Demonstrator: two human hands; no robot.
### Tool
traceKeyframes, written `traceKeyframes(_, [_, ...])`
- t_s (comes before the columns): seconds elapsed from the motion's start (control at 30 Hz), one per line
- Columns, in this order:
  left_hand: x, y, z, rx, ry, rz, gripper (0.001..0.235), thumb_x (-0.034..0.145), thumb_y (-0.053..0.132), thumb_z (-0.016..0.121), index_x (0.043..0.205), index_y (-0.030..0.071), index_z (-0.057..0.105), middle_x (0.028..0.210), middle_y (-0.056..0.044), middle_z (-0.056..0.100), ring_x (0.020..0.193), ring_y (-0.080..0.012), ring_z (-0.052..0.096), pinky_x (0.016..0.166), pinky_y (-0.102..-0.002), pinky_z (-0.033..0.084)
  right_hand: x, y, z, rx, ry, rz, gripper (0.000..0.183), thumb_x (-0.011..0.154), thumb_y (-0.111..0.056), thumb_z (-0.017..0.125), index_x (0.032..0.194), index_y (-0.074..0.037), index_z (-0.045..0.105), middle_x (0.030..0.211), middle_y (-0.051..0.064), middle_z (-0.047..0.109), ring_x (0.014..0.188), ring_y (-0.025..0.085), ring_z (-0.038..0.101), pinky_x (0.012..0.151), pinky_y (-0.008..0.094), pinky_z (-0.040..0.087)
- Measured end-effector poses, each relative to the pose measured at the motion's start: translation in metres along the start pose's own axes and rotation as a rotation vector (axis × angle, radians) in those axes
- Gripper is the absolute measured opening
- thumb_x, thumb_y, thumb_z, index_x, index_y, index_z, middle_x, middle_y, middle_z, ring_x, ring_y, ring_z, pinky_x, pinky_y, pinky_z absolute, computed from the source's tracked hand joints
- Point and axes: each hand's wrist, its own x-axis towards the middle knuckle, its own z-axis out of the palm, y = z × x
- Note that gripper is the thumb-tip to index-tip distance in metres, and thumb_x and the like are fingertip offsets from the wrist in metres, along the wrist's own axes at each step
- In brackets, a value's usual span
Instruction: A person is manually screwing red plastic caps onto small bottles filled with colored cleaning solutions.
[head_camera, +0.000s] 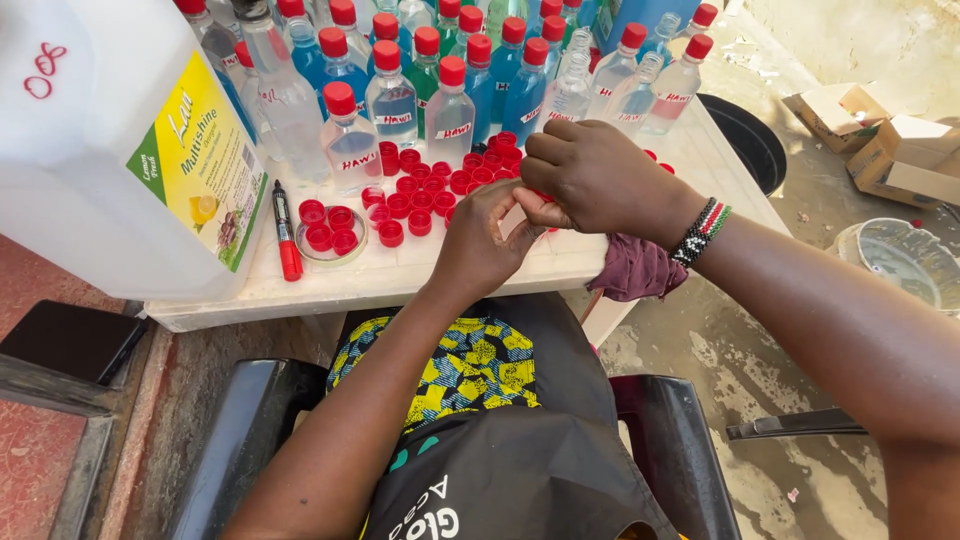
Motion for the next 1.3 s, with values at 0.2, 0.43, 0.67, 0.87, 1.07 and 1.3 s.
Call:
traceKeyframes(0.2, [-0.002,0.029,0.010,0.133,0.123,0.060,0.005,0.090,0.016,0.075,0.092,0.013,0.072,0.088,-0.011,0.071,0.092,-0.0402,0.068,0.085,-0.046,0.053,-0.005,-0.021,-0.002,0.008,-0.026,0.302,0.038,0.102,-0.039,0.057,0.072,-0.015,0.059,0.066,0.003,0.051,0.063,0.027,0.059,0.055,0.037,0.049])
traceKeyframes(0.43, [-0.013,0.036,0.027,0.211,0.251,0.026,0.016,0.084,0.009,0.080,0.098,0.008,0.073,0.097,-0.013,0.073,0.100,-0.0373,0.069,0.091,-0.047,0.051,0.006,-0.048,-0.028,0.033,-0.251,0.682,0.054,0.104,-0.042,0.049,0.062,-0.009,0.060,0.053,0.010,0.055,0.055,0.034,0.065,0.048,0.039,0.050])
traceKeyframes(0.67, [-0.002,0.018,-0.019,0.037,-0.175,0.084,0.074,0.068,0.036,0.094,0.128,0.003,0.064,0.132,-0.018,0.068,0.130,-0.0403,0.059,0.113,-0.052,0.040,-0.010,-0.037,-0.025,-0.013,-0.014,0.282,0.035,0.098,-0.027,0.056,0.067,-0.011,0.058,0.057,0.007,0.051,0.054,0.031,0.061,0.048,0.037,0.049])
traceKeyframes(0.87, [-0.012,0.015,-0.017,0.128,-0.370,-0.084,0.085,0.059,0.036,0.100,0.127,0.000,0.063,0.109,-0.022,0.070,0.106,-0.0428,0.068,0.098,-0.050,0.051,-0.014,-0.032,-0.032,0.006,0.064,-0.023,0.031,0.095,-0.027,0.056,0.068,-0.012,0.054,0.063,0.005,0.048,0.058,0.027,0.057,0.050,0.037,0.048])
traceKeyframes(1.07, [-0.010,0.034,0.003,0.337,0.031,0.116,0.073,0.057,0.052,0.097,0.105,0.004,0.070,0.087,-0.013,0.070,0.084,-0.0335,0.072,0.079,-0.040,0.055,-0.006,-0.036,-0.049,0.088,0.103,0.204,0.035,0.097,-0.027,0.054,0.064,-0.016,0.053,0.058,0.002,0.046,0.051,0.027,0.055,0.047,0.038,0.046])
traceKeyframes(1.3, [0.000,0.043,-0.001,0.766,0.396,0.112,0.052,0.070,0.030,0.085,0.116,0.011,0.070,0.101,-0.007,0.068,0.088,-0.0274,0.066,0.071,-0.041,0.050,0.019,-0.047,-0.049,0.274,0.043,0.843,0.048,0.100,-0.029,0.054,0.055,-0.017,0.043,0.045,0.004,0.040,0.045,0.030,0.049,0.046,0.034,0.040])
